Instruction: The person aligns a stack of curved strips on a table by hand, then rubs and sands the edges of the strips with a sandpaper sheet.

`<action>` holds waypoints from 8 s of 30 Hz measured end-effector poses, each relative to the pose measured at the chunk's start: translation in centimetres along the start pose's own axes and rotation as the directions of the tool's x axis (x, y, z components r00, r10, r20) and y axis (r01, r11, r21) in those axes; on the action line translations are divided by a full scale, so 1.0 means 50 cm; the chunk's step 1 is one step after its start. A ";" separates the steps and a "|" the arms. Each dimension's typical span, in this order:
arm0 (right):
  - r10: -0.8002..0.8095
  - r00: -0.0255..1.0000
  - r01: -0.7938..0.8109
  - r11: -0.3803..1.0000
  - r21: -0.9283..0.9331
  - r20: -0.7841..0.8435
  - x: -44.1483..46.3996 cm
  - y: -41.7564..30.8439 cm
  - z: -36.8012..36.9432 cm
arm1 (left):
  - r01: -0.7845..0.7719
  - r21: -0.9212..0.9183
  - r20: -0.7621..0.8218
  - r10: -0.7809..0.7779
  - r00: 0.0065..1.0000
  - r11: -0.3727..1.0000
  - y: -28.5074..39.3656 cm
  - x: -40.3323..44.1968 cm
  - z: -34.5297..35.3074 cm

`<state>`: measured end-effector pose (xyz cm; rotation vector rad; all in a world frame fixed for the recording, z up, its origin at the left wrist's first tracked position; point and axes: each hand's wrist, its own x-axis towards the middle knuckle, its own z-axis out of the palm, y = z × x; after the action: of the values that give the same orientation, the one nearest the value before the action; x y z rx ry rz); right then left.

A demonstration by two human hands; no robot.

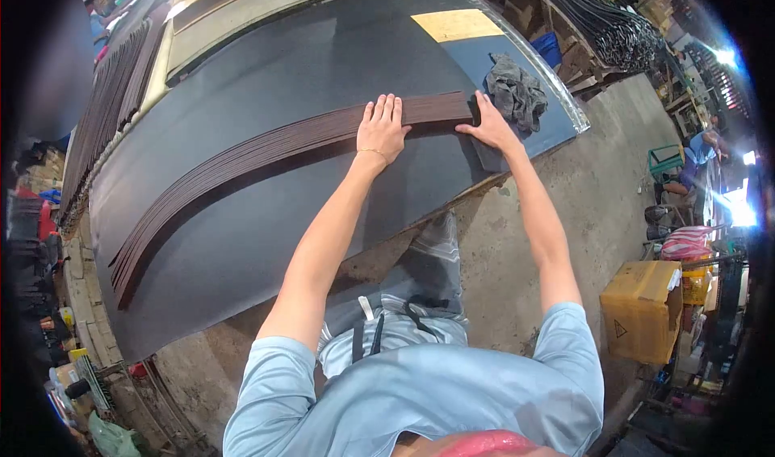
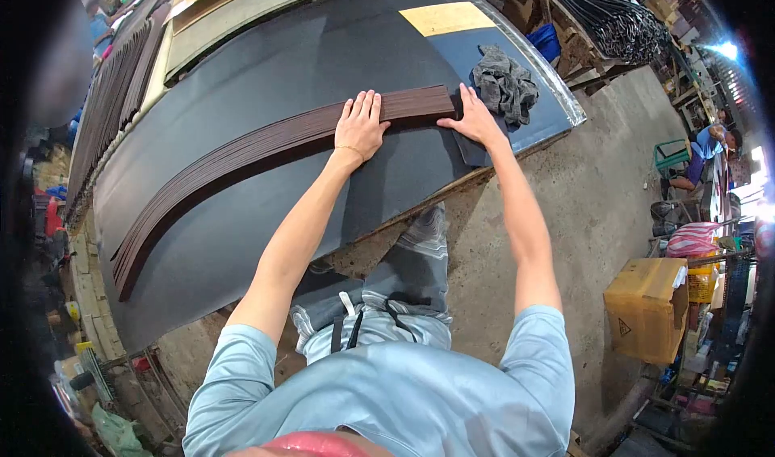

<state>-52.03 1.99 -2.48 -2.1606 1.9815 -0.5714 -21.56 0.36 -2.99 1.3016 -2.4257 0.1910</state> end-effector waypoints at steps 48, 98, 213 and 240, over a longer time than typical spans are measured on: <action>-0.277 0.958 0.248 0.930 -0.270 -0.073 0.022 -0.120 0.023 | 0.030 -0.034 0.010 -0.029 1.000 0.999 0.015 0.007 0.010; -0.468 0.880 0.469 0.831 -0.299 0.078 0.009 -0.237 0.049 | -0.005 -0.029 0.151 0.009 0.988 1.000 -0.007 0.025 0.010; -0.432 0.897 0.441 0.891 -0.111 0.095 0.093 -0.394 0.110 | 0.367 0.150 -0.143 -0.348 0.927 0.918 -0.229 -0.218 -0.099; -0.431 0.901 0.433 0.895 -0.111 0.039 0.093 -0.398 0.108 | 0.443 -0.021 -0.247 -0.434 0.867 0.896 -0.161 -0.193 -0.156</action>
<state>-31.36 -1.09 0.64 -2.6931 1.5575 -0.5021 -8.03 5.62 -0.06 1.6963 -1.8710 0.2534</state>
